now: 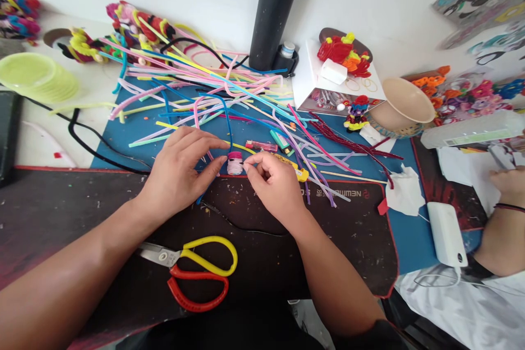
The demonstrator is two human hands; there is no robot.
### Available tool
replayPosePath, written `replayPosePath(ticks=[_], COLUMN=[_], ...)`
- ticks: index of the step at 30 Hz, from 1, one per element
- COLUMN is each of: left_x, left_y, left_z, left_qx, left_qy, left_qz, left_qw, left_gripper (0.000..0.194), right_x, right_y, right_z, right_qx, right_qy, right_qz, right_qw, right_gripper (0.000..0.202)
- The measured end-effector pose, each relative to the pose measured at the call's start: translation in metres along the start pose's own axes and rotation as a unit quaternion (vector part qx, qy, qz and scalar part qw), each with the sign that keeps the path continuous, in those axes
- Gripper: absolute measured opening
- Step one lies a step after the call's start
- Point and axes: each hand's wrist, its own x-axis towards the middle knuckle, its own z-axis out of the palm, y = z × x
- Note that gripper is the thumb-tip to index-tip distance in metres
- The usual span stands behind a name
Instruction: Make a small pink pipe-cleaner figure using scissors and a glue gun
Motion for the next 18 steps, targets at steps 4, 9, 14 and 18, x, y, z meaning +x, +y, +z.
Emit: replayPosePath(ticks=[4,9,14,18], left_x=[-0.0007,-0.0008,-0.0003,-0.0001], left_y=[0.0008,0.0018,0.0005,0.0015], left_z=[0.0004,0.0008,-0.0005,-0.0012], left_qx=[0.003,0.005,0.003,0.002], left_qy=[0.005,0.008,0.0,-0.009], left_qz=[0.004,-0.006,-0.001,-0.013], left_qw=[1.0,1.0,1.0,1.0], left_gripper=[0.014,0.014,0.015,0.017], right_x=[-0.0005,-0.0008,-0.0006,-0.0009], right_y=[0.0003,0.0005,0.0003,0.001], right_z=[0.0002,0.0003,0.0001,0.0006], right_qx=[-0.003,-0.002,-0.001,0.005], right_qy=[0.0,-0.001,-0.001,0.001], right_qz=[0.002,0.0,-0.001,-0.009], right_qw=[1.0,1.0,1.0,1.0], right_gripper=[0.013,0.013,0.013,0.013])
